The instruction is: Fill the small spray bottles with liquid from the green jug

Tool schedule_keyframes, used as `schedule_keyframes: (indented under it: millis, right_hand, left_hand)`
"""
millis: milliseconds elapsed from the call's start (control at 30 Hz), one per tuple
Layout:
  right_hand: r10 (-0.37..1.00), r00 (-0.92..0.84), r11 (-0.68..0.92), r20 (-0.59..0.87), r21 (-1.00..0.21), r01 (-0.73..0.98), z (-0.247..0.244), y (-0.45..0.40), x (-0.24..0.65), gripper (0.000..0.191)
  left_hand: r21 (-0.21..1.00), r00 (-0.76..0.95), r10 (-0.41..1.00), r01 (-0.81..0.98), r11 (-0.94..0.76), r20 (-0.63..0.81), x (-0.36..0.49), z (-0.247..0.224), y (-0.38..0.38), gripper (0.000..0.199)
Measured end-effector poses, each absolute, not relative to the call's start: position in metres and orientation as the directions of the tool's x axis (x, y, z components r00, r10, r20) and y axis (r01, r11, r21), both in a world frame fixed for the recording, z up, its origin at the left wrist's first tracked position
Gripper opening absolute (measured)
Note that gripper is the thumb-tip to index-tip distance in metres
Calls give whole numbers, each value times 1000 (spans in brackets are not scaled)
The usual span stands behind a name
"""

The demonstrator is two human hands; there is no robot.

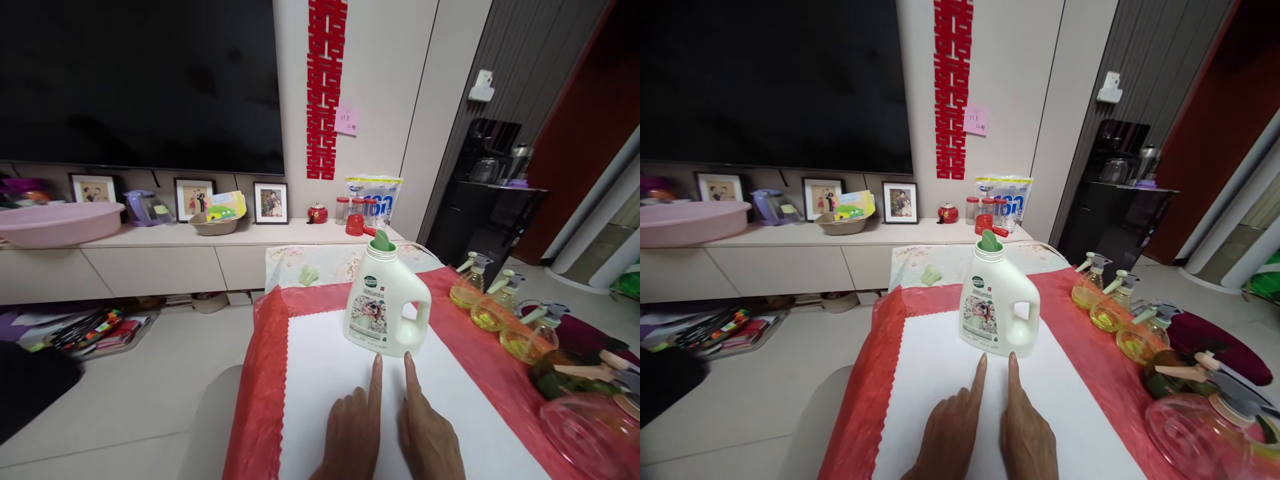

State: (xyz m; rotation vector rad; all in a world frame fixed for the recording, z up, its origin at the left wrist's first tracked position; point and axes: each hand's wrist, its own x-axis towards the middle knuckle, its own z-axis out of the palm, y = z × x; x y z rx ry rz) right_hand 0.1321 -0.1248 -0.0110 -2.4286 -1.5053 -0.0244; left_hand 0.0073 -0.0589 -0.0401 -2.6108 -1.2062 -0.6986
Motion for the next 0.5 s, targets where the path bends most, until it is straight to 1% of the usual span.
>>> schedule_keyframes:
  millis: [133,200,267,333,367,433,500]
  right_hand:
    - [877,439,-400,195,-209,892,-22,-124,136,71]
    - [885,425,-378,188,-243,893,-29,-124,142,70]
    - [903,403,-338,147,-337,879,-35,-123,152,66]
    - [930,356,-284,87,-445,850,-37,-123,161,62]
    - [944,324,-253,64,-489,835,-36,-124,165,62]
    - [960,273,-194,59,-561,804,-29,-128,171,67]
    - [952,281,-147,124,-619,772,-17,-135,176,70]
  left_hand:
    - [114,599,682,710,-695,420,6,-41,-55,88]
    - [138,627,684,691,-709,372,4,-37,-53,88]
    - [150,694,666,653,-742,273,-2,-30,-50,91]
    - [181,774,613,587,-789,161,-11,-21,-45,95]
    - [203,804,581,553,-808,127,-15,-18,-43,95]
    - [253,836,529,486,-837,144,-22,-13,-37,87]
    - [294,822,525,458,-839,220,-23,-10,-31,69]
